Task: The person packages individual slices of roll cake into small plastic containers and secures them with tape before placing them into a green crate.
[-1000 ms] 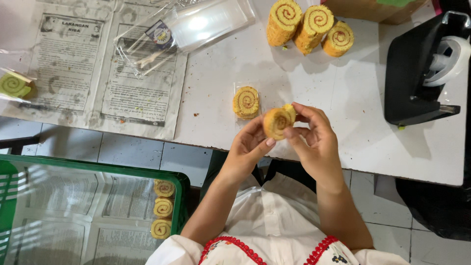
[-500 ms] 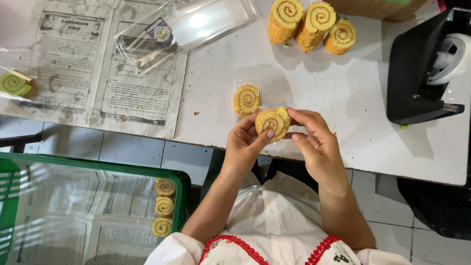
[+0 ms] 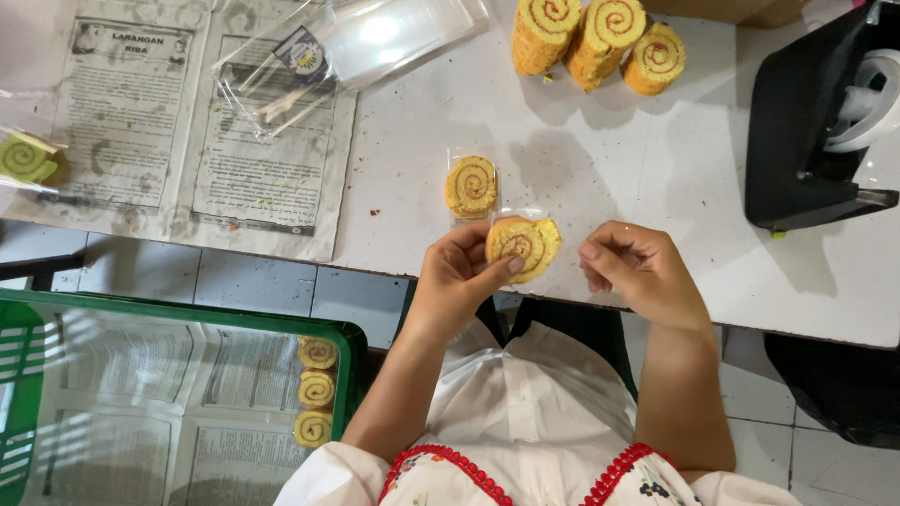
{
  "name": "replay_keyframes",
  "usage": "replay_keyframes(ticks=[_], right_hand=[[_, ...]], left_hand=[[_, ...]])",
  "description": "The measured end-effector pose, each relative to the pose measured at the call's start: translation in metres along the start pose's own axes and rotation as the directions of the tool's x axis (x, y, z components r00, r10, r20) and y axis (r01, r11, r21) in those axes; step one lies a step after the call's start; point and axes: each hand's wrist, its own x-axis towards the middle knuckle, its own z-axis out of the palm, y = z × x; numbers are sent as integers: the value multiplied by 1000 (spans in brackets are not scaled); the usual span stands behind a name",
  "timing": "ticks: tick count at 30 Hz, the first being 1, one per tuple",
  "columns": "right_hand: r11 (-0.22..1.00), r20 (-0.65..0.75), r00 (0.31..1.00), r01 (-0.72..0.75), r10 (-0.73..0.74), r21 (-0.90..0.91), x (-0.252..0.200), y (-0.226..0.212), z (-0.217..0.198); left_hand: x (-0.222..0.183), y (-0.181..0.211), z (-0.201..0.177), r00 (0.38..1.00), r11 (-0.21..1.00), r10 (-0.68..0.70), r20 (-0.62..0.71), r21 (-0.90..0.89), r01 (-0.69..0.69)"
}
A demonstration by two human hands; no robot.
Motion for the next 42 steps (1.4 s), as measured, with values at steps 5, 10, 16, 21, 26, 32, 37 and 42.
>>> replay_keyframes(ticks=[5, 10, 16, 21, 26, 32, 37, 42], right_hand=[[979, -18, 992, 120, -124, -163, 4, -13, 7], [970, 30, 992, 130, -127, -206, 5, -22, 21], [940, -24, 987, 145, -160, -308, 7, -34, 33], [893, -14, 988, 130, -151, -432, 1, -36, 38], [844, 17, 990, 128, -140, -521, -3, -33, 36], [932, -37, 989, 125, -146, -340, 1, -44, 10], [944, 258, 957, 201, -132, -262, 14, -48, 13], [994, -105, 989, 104, -106, -27, 5, -4, 4]], left_hand=[[3, -11, -3, 999, 983, 26, -23, 185, -22], [-4, -6, 13, 999, 947, 49, 16, 317, -51], [-4, -7, 12, 997, 921, 59, 58, 381, -77], [-8, 3, 22, 996, 946, 47, 77, 317, -69], [-3, -4, 12, 997, 945, 52, 63, 318, -70], [-2, 11, 1, 990, 896, 31, 136, 436, -88], [-1, 37, 14, 923, 791, -81, 376, 588, -170], [6, 22, 2, 966, 923, 33, 255, 364, -127]])
